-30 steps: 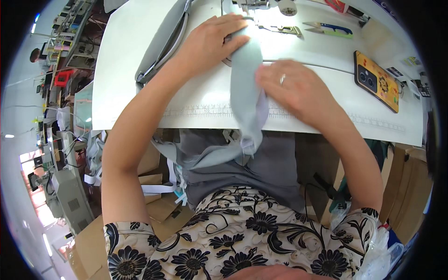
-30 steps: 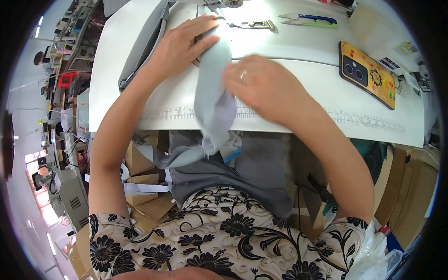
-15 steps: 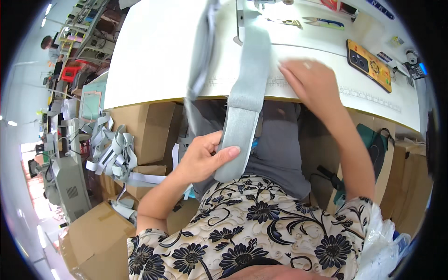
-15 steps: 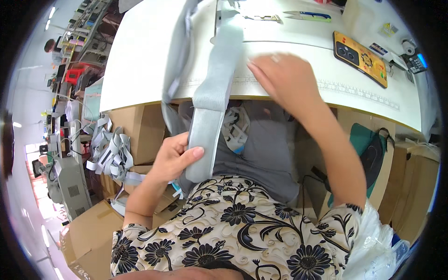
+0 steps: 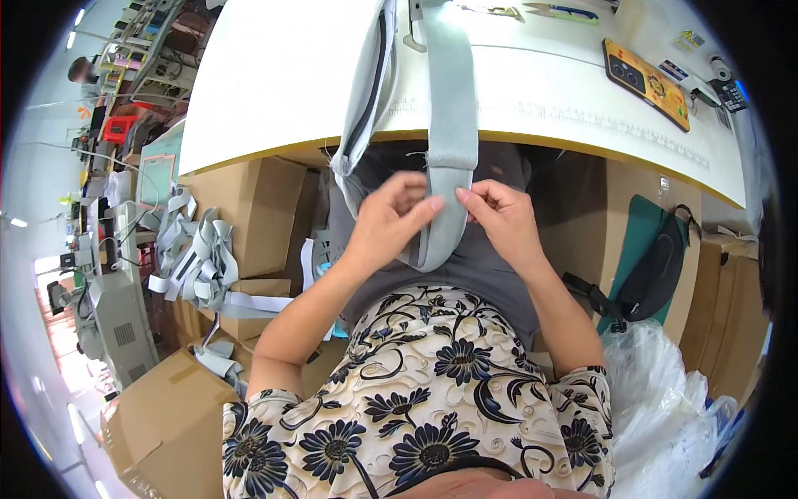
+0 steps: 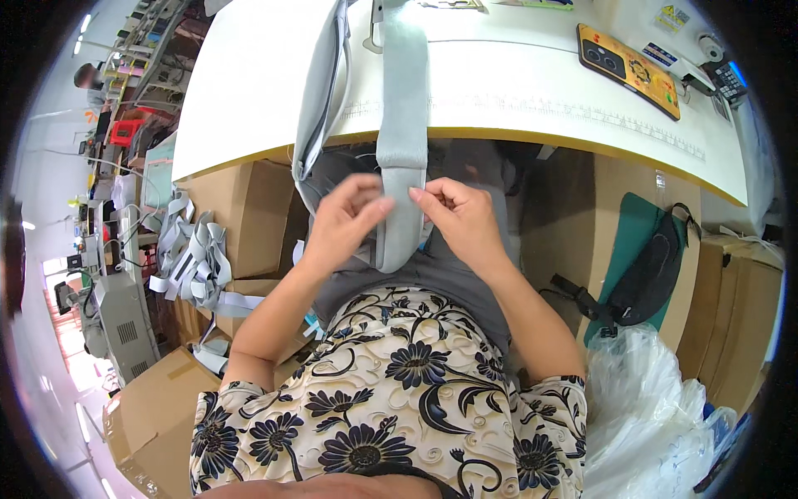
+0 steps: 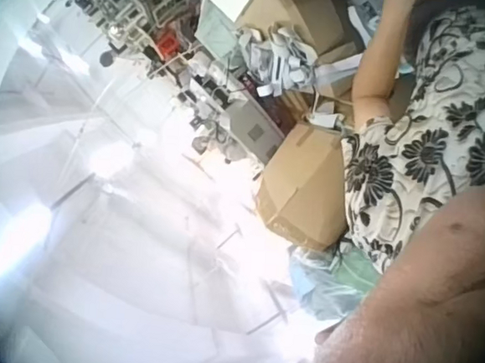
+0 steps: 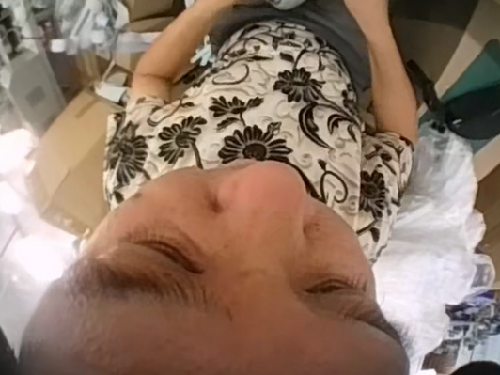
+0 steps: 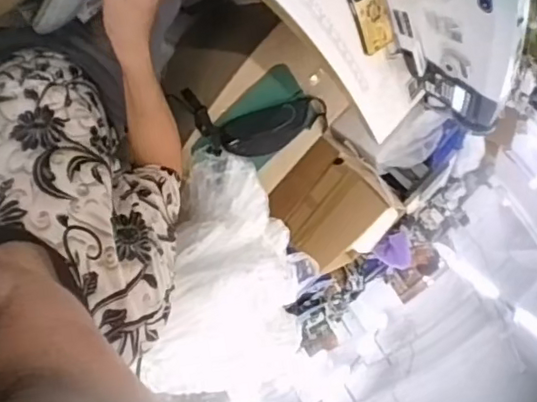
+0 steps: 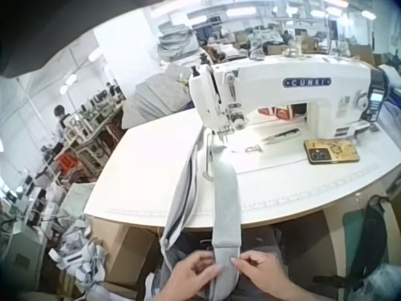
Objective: Sewing and assembling fabric straps using an industrial sewing machine.
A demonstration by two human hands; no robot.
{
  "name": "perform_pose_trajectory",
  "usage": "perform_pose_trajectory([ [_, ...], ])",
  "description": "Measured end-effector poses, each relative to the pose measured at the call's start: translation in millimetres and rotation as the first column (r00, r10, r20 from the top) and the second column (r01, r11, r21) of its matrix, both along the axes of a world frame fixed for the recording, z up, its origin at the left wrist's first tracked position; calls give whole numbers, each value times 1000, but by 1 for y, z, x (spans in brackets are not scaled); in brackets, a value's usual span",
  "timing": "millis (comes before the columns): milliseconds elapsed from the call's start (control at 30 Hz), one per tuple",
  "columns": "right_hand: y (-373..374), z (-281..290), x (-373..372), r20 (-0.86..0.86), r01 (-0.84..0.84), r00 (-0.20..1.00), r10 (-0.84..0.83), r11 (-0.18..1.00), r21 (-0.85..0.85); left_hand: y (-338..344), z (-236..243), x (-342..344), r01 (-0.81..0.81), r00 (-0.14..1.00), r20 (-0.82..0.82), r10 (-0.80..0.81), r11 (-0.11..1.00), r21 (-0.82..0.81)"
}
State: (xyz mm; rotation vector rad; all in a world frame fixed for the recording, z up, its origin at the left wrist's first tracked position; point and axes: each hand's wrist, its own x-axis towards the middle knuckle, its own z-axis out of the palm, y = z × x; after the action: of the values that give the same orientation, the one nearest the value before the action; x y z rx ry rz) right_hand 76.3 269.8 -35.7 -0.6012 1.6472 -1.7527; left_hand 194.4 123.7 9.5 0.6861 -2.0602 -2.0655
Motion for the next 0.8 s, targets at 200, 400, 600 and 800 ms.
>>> perform_pose_trajectory([
  [200, 3, 7, -4, -29, -44, 999, 45, 998, 35, 2, -7, -22, -175, 984, -35, 176, 984, 28],
  [400, -18, 23, -23, 76, 48, 996, -42, 996, -72, -1, -18, -19, -204, 978, -28, 208, 974, 103],
  [600, -23, 10, -27, 43, -1, 999, 2, 1000, -15, 6, -9, -20, -270, 955, -162, 249, 955, -121],
  [800, -20, 13, -27, 56, -32, 998, 35, 999, -43, -5, 1, -34, -269, 951, -200, 236, 950, -159],
])
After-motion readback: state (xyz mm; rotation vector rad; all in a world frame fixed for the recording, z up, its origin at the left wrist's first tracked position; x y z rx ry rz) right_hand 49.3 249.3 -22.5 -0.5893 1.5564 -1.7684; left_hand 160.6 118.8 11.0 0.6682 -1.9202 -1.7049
